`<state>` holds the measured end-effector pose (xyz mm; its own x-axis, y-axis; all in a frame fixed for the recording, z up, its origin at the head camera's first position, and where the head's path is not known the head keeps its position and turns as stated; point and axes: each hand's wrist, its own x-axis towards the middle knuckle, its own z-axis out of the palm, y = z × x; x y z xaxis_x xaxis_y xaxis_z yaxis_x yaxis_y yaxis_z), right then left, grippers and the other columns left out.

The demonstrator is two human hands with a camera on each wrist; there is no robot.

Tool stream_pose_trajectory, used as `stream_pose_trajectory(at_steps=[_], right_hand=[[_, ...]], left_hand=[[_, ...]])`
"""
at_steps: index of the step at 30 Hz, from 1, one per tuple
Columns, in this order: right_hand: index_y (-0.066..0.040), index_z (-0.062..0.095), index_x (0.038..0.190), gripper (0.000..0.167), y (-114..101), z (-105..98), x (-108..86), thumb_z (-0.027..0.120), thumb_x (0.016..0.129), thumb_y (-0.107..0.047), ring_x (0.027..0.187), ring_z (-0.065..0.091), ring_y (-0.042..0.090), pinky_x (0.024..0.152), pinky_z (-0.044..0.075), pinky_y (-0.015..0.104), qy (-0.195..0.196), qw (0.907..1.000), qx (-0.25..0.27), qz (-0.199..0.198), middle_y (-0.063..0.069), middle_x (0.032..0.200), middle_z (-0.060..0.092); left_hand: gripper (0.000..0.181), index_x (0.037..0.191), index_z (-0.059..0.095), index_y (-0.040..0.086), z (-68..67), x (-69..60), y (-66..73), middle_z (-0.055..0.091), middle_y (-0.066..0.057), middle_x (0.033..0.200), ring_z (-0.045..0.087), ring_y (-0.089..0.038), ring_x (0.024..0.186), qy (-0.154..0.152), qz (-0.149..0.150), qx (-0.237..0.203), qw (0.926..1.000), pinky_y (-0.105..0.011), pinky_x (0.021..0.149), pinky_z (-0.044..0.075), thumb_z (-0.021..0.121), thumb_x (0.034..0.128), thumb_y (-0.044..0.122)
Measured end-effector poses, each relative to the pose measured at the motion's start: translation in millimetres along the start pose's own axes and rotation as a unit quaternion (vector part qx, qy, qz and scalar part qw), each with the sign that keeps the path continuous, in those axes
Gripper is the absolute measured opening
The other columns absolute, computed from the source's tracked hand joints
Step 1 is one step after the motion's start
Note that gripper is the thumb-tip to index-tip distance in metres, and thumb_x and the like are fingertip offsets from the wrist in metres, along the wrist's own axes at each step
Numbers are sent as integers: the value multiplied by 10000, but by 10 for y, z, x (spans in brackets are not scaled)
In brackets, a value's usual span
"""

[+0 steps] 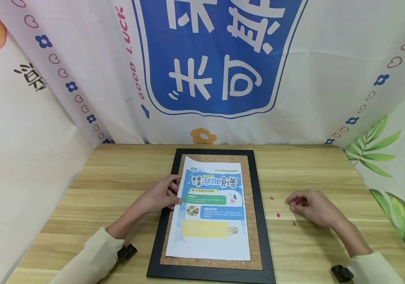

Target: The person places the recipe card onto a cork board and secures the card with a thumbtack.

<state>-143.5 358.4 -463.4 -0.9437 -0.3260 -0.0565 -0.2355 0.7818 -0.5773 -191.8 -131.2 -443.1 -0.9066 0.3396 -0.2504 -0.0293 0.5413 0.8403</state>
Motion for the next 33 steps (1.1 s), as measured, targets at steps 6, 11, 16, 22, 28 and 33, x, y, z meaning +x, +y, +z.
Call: stream_pose_trajectory(at_steps=[6, 11, 16, 22, 28, 33], right_hand=[[-103, 805, 1084, 138, -34, 3, 4, 793, 948, -78, 840, 645, -37, 738, 598, 216, 101, 9999, 115, -13, -43, 956, 768], [-93, 799, 1111, 170, -116, 1, 42, 798, 942, -80, 855, 643, -40, 755, 601, 210, 255, 9996, 136, -28, -37, 967, 765], [-62, 782, 1164, 208, -246, -6, 94, 790, 959, -92, 856, 651, -15, 755, 603, 216, 323, 9992, 237, -62, -24, 964, 751], [-86, 785, 1177, 194, -408, 3, 166, 775, 988, -131, 861, 648, 6, 751, 592, 222, 340, 9988, 330, -131, -42, 970, 744], [-101, 787, 1183, 188, -563, 38, 270, 759, 1009, -168, 879, 660, 49, 776, 591, 230, 261, 9987, 427, -120, -46, 979, 745], [-104, 787, 1185, 185, -664, 62, 392, 755, 1014, -167, 888, 649, 94, 774, 575, 238, 250, 9979, 558, -223, -37, 987, 741]], left_hand=[[811, 1628, 396, 37, -10, 6, 22, 666, -151, 1119, 750, -162, 790, -20, -82, 126, 9999, -321, 635, 646, 781, 924, -74], [783, 1625, 396, 22, 3, 1, 32, 675, -154, 1124, 722, -167, 720, -46, 14, 217, 9998, -308, 623, 642, 760, 939, -77], [802, 1633, 379, 26, 40, -5, 41, 671, -159, 1126, 736, -159, 771, -98, 70, 174, 9998, -308, 618, 645, 754, 935, -93], [833, 1643, 364, 32, 118, 1, 92, 670, -159, 1124, 726, -164, 789, -63, 79, 229, 9997, -317, 604, 640, 766, 924, -93], [838, 1646, 351, 22, 159, 10, 116, 693, -151, 1097, 709, -161, 737, 13, 60, 349, 9994, -311, 585, 628, 772, 928, -73], [749, 1622, 410, 56, 133, 27, 100, 656, -136, 1084, 675, -185, 673, 162, -123, 326, 9993, -318, 590, 622, 739, 960, -62]])
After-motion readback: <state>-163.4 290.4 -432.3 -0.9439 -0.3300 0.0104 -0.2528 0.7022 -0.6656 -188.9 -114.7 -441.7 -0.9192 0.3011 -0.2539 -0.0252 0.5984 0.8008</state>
